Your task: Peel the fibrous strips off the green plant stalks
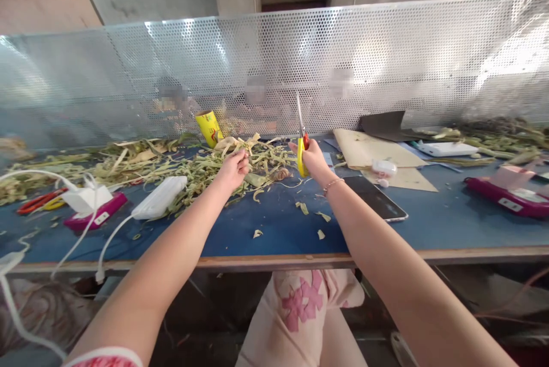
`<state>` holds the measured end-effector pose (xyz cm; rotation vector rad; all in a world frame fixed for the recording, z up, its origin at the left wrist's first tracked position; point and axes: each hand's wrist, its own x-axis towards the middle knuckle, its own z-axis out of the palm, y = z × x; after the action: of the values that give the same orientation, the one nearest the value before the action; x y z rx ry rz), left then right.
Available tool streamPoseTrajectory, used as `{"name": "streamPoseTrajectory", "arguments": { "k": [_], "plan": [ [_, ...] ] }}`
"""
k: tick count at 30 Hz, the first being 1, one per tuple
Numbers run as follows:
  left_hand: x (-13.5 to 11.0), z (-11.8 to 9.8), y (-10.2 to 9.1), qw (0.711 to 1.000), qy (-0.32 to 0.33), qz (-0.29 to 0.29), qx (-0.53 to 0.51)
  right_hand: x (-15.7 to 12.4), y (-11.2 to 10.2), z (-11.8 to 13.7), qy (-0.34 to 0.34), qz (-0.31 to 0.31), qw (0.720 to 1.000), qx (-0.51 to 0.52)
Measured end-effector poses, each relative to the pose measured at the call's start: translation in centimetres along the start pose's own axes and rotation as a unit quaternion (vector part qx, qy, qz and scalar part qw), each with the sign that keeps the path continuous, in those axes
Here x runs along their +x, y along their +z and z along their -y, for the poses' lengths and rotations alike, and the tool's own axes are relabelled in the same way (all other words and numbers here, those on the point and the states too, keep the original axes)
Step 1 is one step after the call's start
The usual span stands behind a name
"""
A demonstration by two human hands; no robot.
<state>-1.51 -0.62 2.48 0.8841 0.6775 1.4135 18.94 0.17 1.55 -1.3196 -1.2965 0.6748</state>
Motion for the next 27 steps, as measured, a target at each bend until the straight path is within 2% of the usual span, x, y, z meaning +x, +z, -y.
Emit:
{"name": "streamPoseTrajectory", "arguments": {
  "k": [2, 5, 9, 14, 27],
  "plan": [
    [0.1, -0.3, -0.2, 1.000, 0.002, -0.011, -0.022, 0.0, -0.2, -0.2, -0.033, -0.005, 0.998, -0.056],
    [0.2, -0.3, -0.3, 0.998, 0.002, -0.021, -0.052, -0.3, 0.0, -0.5, -0.115, 0.027, 0.985, -0.129],
    [0.4, 0.0, -0.5, 0.996, -0.003, -0.030, -0.089, -0.8, 0.5, -0.7, -0.145, 0.107, 0.957, -0.230],
    [0.4, -0.3, -0.5, 0.993, -0.020, -0.047, -0.109, -1.1, 0.9, -1.1, -0.191, 0.168, 0.924, -0.286],
    [-0.3, 0.0, 0.3, 0.994, -0.044, -0.030, -0.093, -1.6, 1.3, -0.6, -0.213, 0.129, 0.915, -0.318]
  ]
}}
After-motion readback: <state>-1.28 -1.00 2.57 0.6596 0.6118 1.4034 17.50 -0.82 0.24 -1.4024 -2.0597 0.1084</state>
